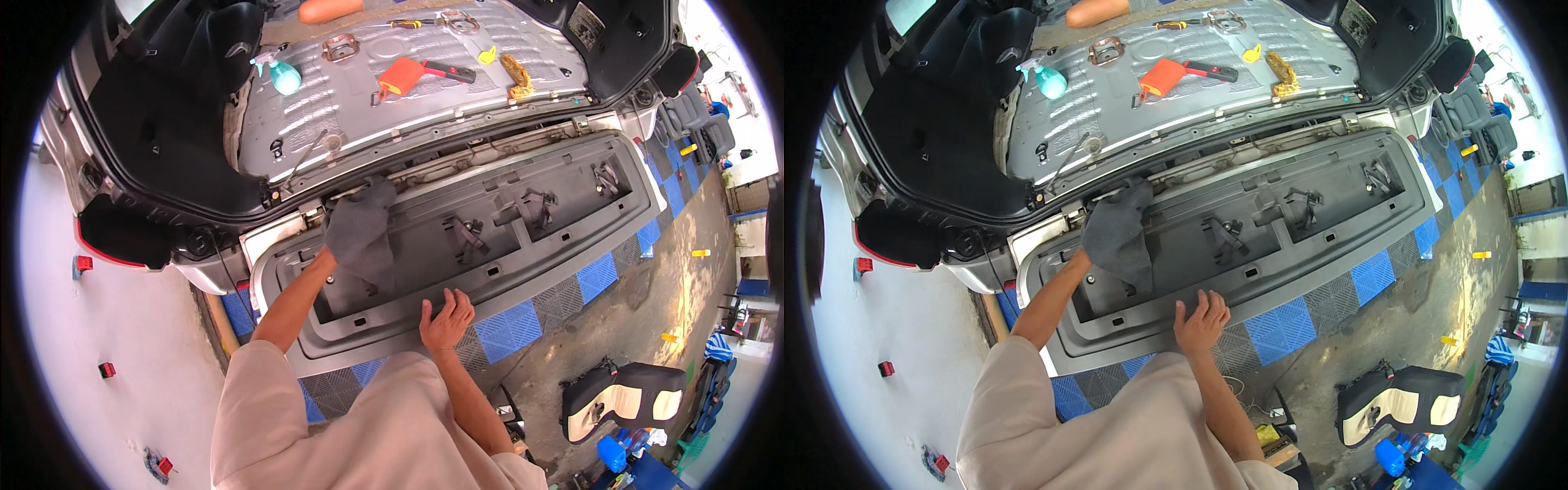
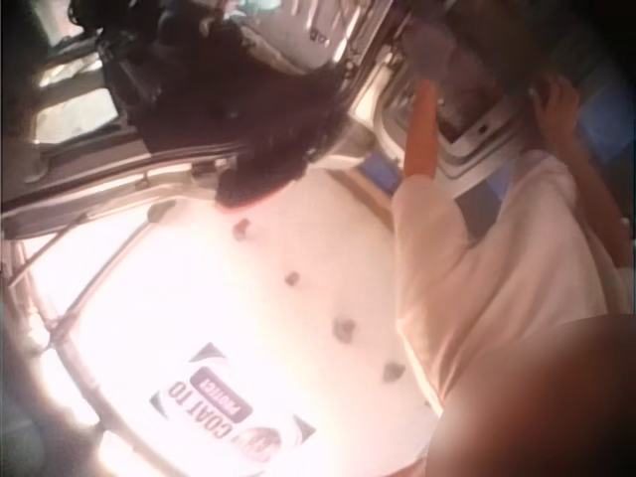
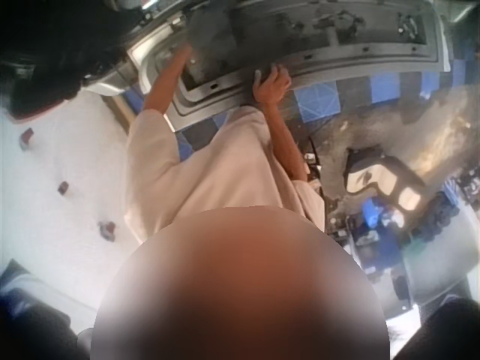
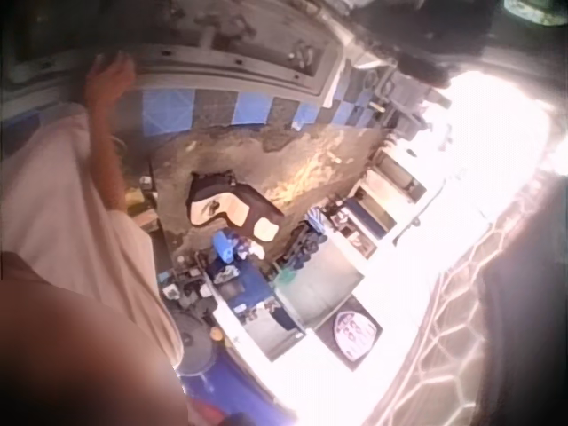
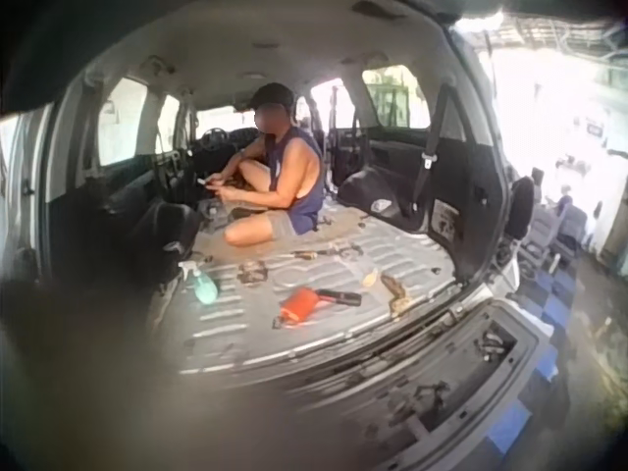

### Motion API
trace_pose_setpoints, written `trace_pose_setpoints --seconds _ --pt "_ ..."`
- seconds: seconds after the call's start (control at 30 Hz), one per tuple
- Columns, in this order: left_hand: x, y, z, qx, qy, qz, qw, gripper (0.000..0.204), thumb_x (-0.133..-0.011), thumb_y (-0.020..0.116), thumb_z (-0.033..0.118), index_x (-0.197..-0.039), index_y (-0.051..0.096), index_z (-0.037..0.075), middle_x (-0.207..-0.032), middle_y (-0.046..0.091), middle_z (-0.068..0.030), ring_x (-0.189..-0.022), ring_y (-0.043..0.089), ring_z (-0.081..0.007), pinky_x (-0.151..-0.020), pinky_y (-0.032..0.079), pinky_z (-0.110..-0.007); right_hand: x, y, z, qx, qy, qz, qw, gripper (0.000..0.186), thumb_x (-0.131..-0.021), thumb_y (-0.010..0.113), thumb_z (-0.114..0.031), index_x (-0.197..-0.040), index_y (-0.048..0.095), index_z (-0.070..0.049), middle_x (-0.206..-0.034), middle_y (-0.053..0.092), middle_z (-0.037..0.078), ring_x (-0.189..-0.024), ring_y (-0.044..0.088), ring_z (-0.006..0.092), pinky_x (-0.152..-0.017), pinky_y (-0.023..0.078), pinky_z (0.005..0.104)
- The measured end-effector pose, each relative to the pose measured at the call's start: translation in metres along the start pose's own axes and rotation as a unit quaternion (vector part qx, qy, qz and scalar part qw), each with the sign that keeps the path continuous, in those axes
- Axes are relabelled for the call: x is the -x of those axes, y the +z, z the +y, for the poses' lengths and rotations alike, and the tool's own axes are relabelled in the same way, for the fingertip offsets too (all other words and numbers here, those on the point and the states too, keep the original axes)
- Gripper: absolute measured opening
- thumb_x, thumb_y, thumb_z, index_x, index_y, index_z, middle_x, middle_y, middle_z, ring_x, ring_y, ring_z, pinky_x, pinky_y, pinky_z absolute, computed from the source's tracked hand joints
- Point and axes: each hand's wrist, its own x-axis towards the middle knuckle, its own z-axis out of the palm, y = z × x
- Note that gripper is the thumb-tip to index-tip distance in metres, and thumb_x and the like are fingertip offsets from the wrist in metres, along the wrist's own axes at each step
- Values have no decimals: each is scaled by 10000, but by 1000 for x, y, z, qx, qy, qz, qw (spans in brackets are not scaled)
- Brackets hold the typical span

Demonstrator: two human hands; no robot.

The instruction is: The person installs a plastic trim panel into the rear of a silver car with the trunk open. They align the panel and press it into place, then move to the side of the car to adjust a door panel and interior trim.

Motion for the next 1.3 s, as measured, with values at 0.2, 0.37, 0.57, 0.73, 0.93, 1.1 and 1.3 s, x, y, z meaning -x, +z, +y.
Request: trace_pose_setpoints --seconds 0.2,0.37,0.57,0.73,0.93,1.1,1.3 --pt "-98 47 39 -2 -20 23 1000 226 -803 644 113 -996 705 12 -858 701 -152 -722 696 -304 -687 540 -541 -3 2 7 2 -37 -13 999 504 -1008 679 -396 -1335 580 -25 -1345 548 197 -1271 531 384 -1032 412 565" --pt "-114 52 42 9 -28 15 999 224 -803 646 111 -992 709 10 -847 705 -153 -715 698 -306 -693 541 -542 3 -3 14 -58 -14 -95 994 500 -987 708 -370 -1340 580 -39 -1355 536 192 -1305 501 379 -1068 380 571" --pt "-107 39 41 22 -1 -29 999 221 -802 649 109 -987 715 7 -834 710 -153 -707 701 -308 -699 542 -543 -69 -51 133 -111 15 -7 994 543 -938 758 -264 -1389 559 -38 -1387 522 213 -1285 470 427 -1104 363 569" --pt "-187 64 68 30 26 -24 999 219 -802 651 107 -983 719 5 -824 714 -154 -700 704 -311 -704 543 -544 -174 -61 266 22 88 47 995 563 -965 738 -270 -1392 516 22 -1350 500 246 -1242 486 426 -1082 379 560" --pt "-298 93 114 52 61 -16 997 217 -801 654 105 -979 725 2 -811 719 -155 -691 707 -313 -711 544 -546 -184 -57 278 -2 107 47 993 595 -952 762 -330 -1373 523 16 -1341 501 242 -1215 502 429 -1056 416 547" --pt "-383 99 149 61 81 -17 995 216 -800 657 103 -975 730 0 -800 724 -155 -684 710 -316 -716 544 -547 -189 -60 279 21 101 16 995 615 -929 795 -355 -1357 530 -1 -1325 515 233 -1203 514 425 -1045 419 537" --pt "-464 93 187 46 63 -28 997 214 -800 659 101 -970 735 -3 -787 729 -156 -676 713 -318 -722 545 -548 -188 -61 282 26 101 -2 995 622 -923 801 -403 -1333 560 -4 -1316 534 226 -1199 522 425 -1007 421 541"
